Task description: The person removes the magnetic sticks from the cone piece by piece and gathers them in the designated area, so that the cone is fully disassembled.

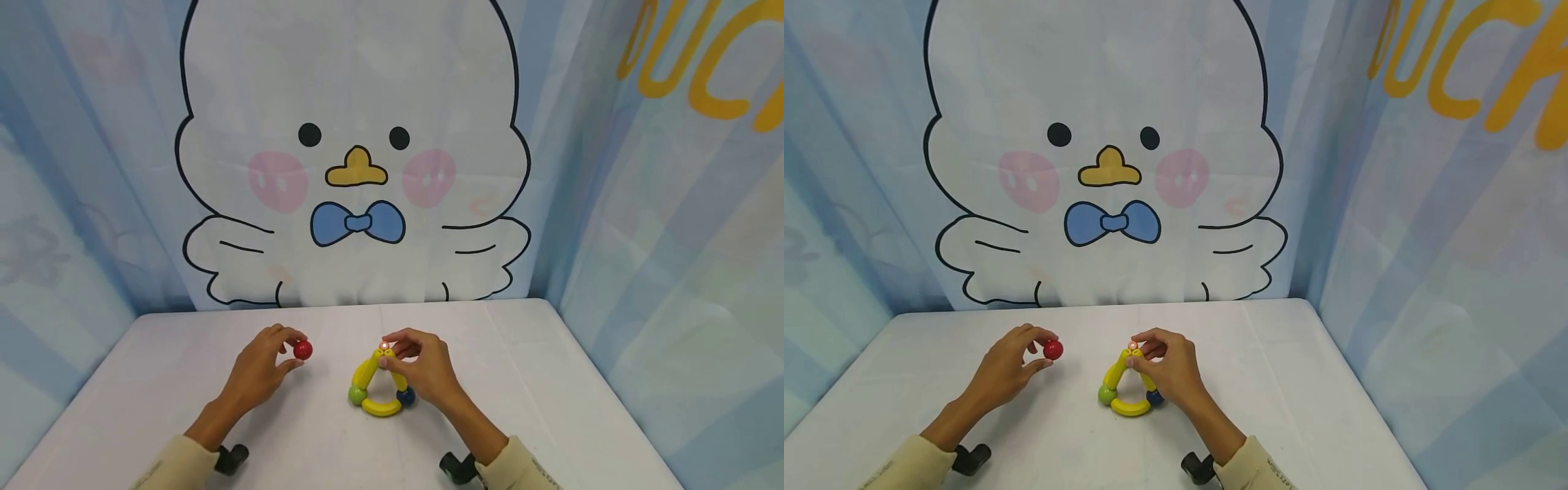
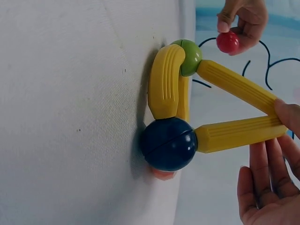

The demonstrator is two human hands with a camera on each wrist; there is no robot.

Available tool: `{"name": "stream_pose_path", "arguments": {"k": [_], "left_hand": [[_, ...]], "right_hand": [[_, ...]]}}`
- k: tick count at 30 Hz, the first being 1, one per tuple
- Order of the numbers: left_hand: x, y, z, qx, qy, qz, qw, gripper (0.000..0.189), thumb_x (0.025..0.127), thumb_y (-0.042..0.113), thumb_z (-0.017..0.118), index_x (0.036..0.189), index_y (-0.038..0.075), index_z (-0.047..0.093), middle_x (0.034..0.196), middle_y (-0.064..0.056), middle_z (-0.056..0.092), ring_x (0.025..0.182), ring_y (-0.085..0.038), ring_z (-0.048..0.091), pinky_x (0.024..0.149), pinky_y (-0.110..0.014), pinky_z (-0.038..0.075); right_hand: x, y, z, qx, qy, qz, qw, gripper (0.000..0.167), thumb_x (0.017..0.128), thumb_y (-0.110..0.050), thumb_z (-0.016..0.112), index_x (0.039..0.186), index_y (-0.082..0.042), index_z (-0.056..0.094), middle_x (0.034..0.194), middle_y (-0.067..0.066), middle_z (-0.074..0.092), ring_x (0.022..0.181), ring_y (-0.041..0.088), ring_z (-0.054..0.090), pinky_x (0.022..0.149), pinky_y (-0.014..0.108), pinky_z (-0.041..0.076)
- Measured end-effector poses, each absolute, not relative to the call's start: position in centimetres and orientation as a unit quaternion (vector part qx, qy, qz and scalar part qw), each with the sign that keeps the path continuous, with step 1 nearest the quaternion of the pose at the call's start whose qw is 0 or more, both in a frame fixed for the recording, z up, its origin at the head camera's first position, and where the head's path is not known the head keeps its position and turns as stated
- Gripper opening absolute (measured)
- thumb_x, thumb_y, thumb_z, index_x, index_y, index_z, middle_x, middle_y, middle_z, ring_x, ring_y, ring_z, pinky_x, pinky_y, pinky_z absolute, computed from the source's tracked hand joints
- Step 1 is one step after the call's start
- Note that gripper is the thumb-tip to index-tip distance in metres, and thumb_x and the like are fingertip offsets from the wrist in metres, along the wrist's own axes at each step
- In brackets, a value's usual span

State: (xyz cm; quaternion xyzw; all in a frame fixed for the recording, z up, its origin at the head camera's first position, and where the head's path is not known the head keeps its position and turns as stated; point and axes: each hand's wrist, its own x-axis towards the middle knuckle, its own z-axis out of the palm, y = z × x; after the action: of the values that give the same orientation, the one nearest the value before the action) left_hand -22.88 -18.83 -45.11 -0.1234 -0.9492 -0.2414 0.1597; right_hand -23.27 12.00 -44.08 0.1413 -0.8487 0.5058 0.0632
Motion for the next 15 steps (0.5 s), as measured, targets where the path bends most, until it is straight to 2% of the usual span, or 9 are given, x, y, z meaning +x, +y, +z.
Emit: {"name": "stream_pose_path", "arguments": {"k": [7,15], "left_hand": [[-23.5,-20.5,-45.1,-0.121,-0.962,-0.228,0.087,0.041,0.083,0.007,0.090,0.120,0.012,0.072,0.107,-0.004,0.070,0.097,-0.021,0.064,0.082,-0.040,0.060],[-24.3,-21.2,-45.5,-0.106,-0.970,-0.218,0.021,0.038,0.083,0.009,0.090,0.117,0.011,0.072,0.105,-0.003,0.069,0.097,-0.021,0.062,0.088,-0.045,0.061]], "right_hand": [[-23.2,12.1,-44.0,0.138,-0.852,0.501,0.061,0.030,0.088,-0.019,0.089,0.116,-0.022,0.079,0.093,-0.005,0.070,0.088,0.013,0.068,0.079,0.020,0.059],[-23.2,12.1,-44.1,0.144,-0.851,0.501,0.064,0.031,0.087,-0.019,0.089,0.116,-0.021,0.080,0.093,-0.005,0.071,0.088,0.012,0.068,0.079,0.020,0.059]]}}
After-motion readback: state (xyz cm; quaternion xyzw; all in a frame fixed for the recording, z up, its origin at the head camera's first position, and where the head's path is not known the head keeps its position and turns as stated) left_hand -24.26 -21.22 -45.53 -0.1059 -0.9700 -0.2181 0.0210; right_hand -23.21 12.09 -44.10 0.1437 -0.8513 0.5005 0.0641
